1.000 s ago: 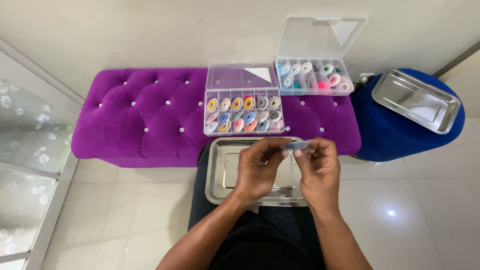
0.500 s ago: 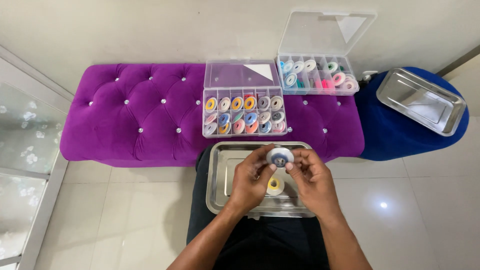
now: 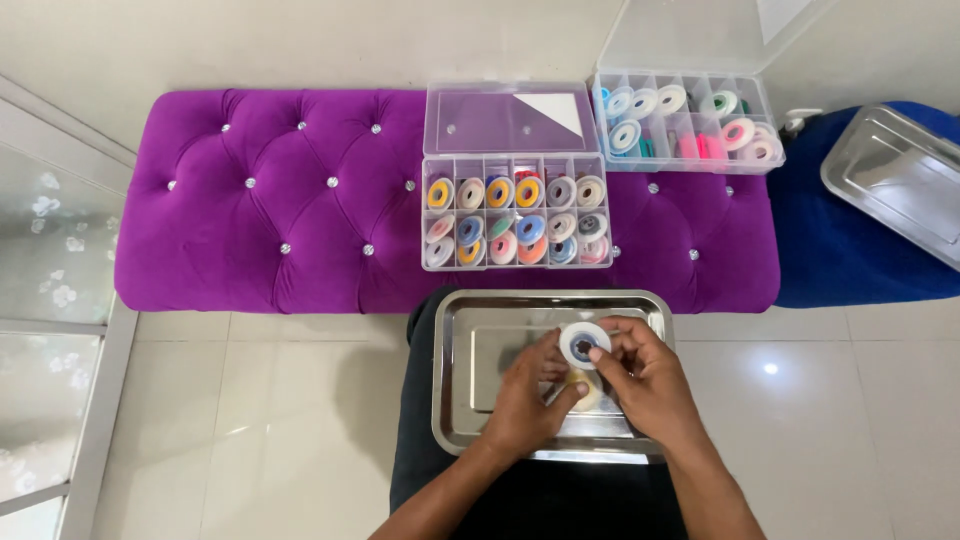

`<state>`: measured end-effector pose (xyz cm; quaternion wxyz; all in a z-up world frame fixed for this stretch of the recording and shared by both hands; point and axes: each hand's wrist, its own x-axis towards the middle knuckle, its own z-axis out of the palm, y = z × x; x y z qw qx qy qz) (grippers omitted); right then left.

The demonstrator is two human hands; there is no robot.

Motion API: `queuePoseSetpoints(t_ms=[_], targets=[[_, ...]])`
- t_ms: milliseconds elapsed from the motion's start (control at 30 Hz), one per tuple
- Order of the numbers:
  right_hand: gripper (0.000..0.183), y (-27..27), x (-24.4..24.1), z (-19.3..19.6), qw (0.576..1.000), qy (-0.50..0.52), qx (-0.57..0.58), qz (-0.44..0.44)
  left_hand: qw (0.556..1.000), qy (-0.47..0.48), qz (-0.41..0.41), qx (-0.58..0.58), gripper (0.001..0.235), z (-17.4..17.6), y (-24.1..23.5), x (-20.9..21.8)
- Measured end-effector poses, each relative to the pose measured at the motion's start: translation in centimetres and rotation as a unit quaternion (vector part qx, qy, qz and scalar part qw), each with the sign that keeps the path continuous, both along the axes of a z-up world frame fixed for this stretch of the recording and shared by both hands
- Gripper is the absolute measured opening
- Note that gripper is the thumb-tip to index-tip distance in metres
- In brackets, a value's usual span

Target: Organizing small colorful spools of dental materials from a metal tray into compartmentalized plastic boxes.

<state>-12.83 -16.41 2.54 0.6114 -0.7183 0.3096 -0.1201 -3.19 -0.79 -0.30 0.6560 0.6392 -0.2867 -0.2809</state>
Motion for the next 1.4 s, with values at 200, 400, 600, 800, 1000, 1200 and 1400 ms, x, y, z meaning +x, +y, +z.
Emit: queuePoseSetpoints(t_ms=[200, 400, 600, 800, 1000, 1200, 1400], targets=[[0.030, -1.0, 1.3, -1.2, 0.978, -0.141, 0.143, -0.060, 0.997, -0.066, -0.021, 0.044, 0.069, 0.7, 0.3, 0.8], [0.030, -1.2, 2.0, -6.0, 0.965, -0.159, 0.199, -0.057, 0.979, -0.177, -0.094, 0.043, 0.068, 0.6, 0.0, 1.6], [0.029, -1.5, 2.5, -5.9, 0.958, -0.154, 0.235, -0.053, 0.928, -0.343, -0.097, 0.111, 0.055, -2.8, -0.4, 0.0], [0.028, -1.8, 2.5, -5.4, 0.960, -0.131, 0.238, -0.071, 0.912, -0.355, -0.019, 0.203, 0.060, -1.3, -1.4, 0.4], [0.030, -2.6, 2.6, -5.8, 0.947, -0.187, 0.245, -0.095, 0.902, -0.363, -0.021, 0.232, 0.055, -2.1, -0.8, -0.3], [0.032, -8.3, 9.2, -0.1, 0.967, -0.195, 0.089, -0.137, 0.903, -0.377, -0.010, 0.205, 0.051, -1.5, -1.1, 0.0], [0.033, -14.0, 19.0, -6.3, 0.995, -0.068, 0.019, -0.075, 0.902, -0.389, -0.010, 0.185, 0.050, -0.8, -1.0, 0.6]])
